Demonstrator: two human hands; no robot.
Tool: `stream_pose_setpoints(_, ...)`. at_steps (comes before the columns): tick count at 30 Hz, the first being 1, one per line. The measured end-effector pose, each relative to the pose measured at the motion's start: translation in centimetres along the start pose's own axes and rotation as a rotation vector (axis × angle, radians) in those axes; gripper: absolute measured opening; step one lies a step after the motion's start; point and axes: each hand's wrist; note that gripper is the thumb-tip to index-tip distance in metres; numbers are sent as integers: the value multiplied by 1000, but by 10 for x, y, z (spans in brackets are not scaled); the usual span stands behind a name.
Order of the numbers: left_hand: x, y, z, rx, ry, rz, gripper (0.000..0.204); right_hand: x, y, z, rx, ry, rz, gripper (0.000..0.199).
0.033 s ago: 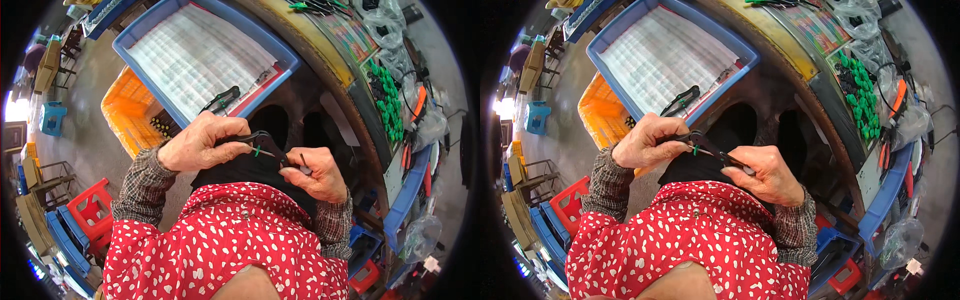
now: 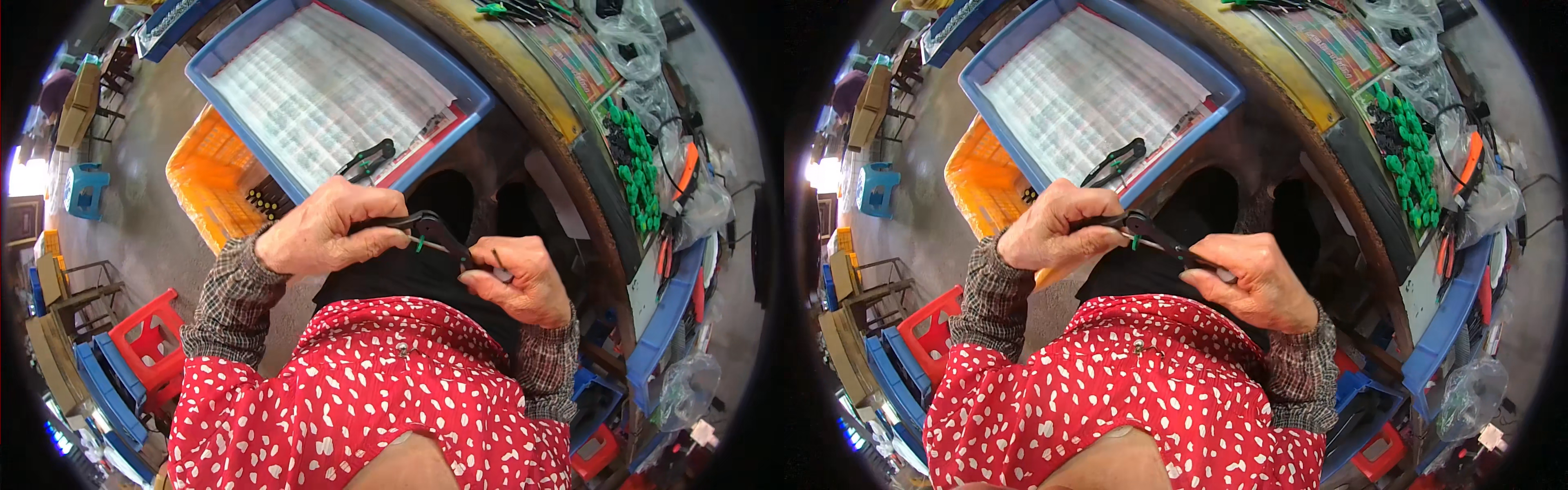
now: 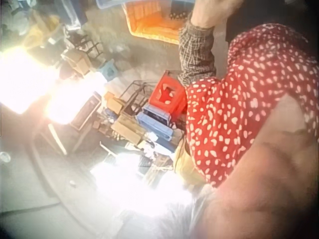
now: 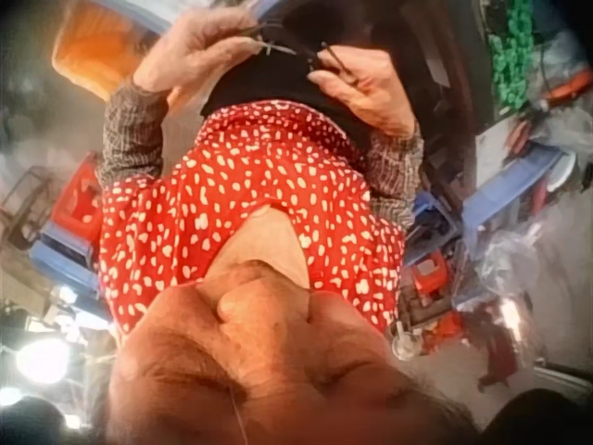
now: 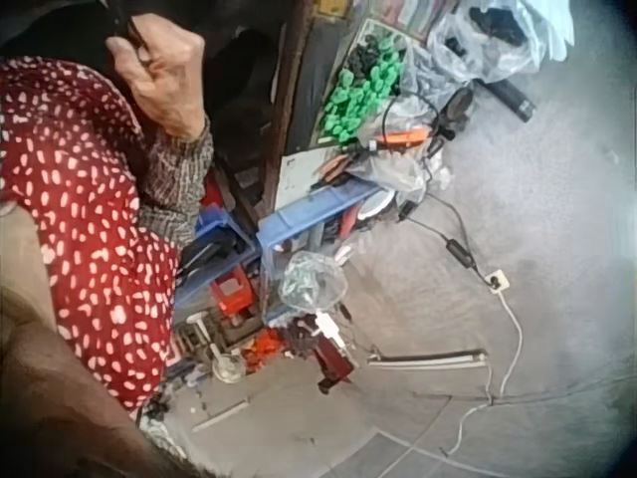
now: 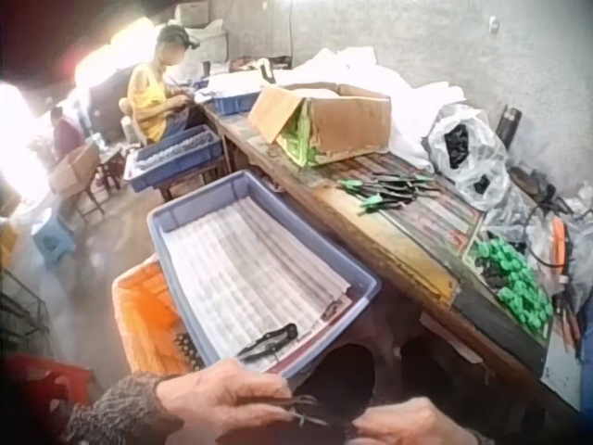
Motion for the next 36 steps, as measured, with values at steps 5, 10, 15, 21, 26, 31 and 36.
stream_pose_setpoints(5,48,-30,23,321,-275,-427,15,21,11,5,-234,52,-224,10)
stream_pose_setpoints(10,50,-12,44,327,-393,-452,19,8,78,-10,-283,69,-320,19)
stream_pose_setpoints(15,54,-9,56,312,-316,-543,19,5,158,-49,-133,-279,-313,29)
stream_pose_setpoints(21,69,1,60,379,-359,-527,23,-3,211,-66,-280,-499,-243,30)
stream_pose_setpoints(26,80,-2,69,371,-450,-526,22,-14,214,-34,-169,-167,-373,30)
stream_pose_setpoints(31,82,0,73,377,-502,-464,20,-36,205,-28,291,-73,-279,26)
stream_pose_setpoints(36,82,1,75,328,-654,-412,19,-34,200,-16,-6,113,-169,24)
Point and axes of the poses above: each hand's wrist, its own y-axis towards the middle knuckle, its own x-axis out of the back of the hand, z = x × y, and after that the axes turned 2 degrees about z, right-handed
